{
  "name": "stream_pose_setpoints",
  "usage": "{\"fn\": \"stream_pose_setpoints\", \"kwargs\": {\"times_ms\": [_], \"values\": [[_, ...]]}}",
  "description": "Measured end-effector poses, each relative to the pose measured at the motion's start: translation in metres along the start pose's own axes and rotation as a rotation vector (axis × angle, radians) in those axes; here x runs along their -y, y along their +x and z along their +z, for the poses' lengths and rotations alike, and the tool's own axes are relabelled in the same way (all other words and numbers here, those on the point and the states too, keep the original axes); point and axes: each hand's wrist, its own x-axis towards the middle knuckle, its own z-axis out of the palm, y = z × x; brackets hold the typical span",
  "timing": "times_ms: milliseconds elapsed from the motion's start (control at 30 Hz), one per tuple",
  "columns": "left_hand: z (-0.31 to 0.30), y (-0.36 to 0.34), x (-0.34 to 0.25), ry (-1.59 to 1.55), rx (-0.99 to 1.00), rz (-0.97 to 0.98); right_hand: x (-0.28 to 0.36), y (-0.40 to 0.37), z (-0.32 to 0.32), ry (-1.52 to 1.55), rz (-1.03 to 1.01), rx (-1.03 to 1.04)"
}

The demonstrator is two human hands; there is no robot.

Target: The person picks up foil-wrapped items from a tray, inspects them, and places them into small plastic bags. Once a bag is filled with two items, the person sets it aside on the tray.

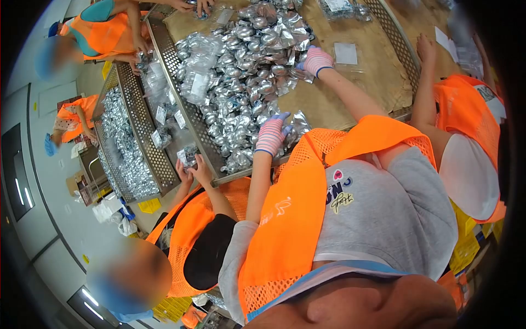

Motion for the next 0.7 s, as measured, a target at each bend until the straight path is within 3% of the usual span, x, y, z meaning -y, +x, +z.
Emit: {"fn": "stream_pose_setpoints", "kwargs": {"times_ms": [167,233,267,300,367,400,467,500,533,567,633,667,700], "values": [[0.005,0.003,0.005,-0.062,-0.048,0.024,-0.025,0.014,0.028,-0.002,-0.113,-0.194],[-0.002,0.004,0.003,-0.179,-0.079,0.014,-0.036,0.0,0.019,0.299,-0.172,0.001],[-0.005,0.006,-0.001,-0.294,-0.112,0.005,-0.041,-0.015,0.013,0.636,-0.186,0.232],[-0.005,0.01,-0.008,-0.299,-0.108,0.006,-0.044,-0.026,0.013,0.633,-0.181,0.233],[-0.005,0.024,-0.024,-0.902,-0.509,0.015,-0.046,-0.044,0.011,0.856,-0.383,0.366],[-0.013,0.029,-0.034,-0.902,-0.508,0.014,-0.044,-0.057,0.008,0.882,-0.424,0.35],[-0.027,0.037,-0.051,-1.419,-0.246,-0.093,-0.038,-0.081,0.005,0.898,-0.386,0.33],[-0.025,0.042,-0.052,-1.419,-0.244,-0.093,-0.035,-0.088,0.005,0.916,-0.349,0.308],[-0.022,0.047,-0.053,-1.385,-0.194,-0.101,-0.032,-0.088,0.017,0.935,-0.459,0.168],[-0.019,0.049,-0.053,-1.349,-0.146,-0.108,-0.032,-0.086,0.03,0.938,-0.459,0.165],[-0.022,0.048,-0.058,-1.344,-0.175,-0.072,-0.029,-0.087,0.041,0.982,-0.621,-0.198],[-0.023,0.045,-0.06,-1.25,-0.22,-0.049,-0.033,-0.086,0.04,0.985,-0.623,-0.201],[-0.024,0.041,-0.062,-1.155,-0.264,-0.029,-0.035,-0.094,0.028,1.074,-0.569,0.024]]}}
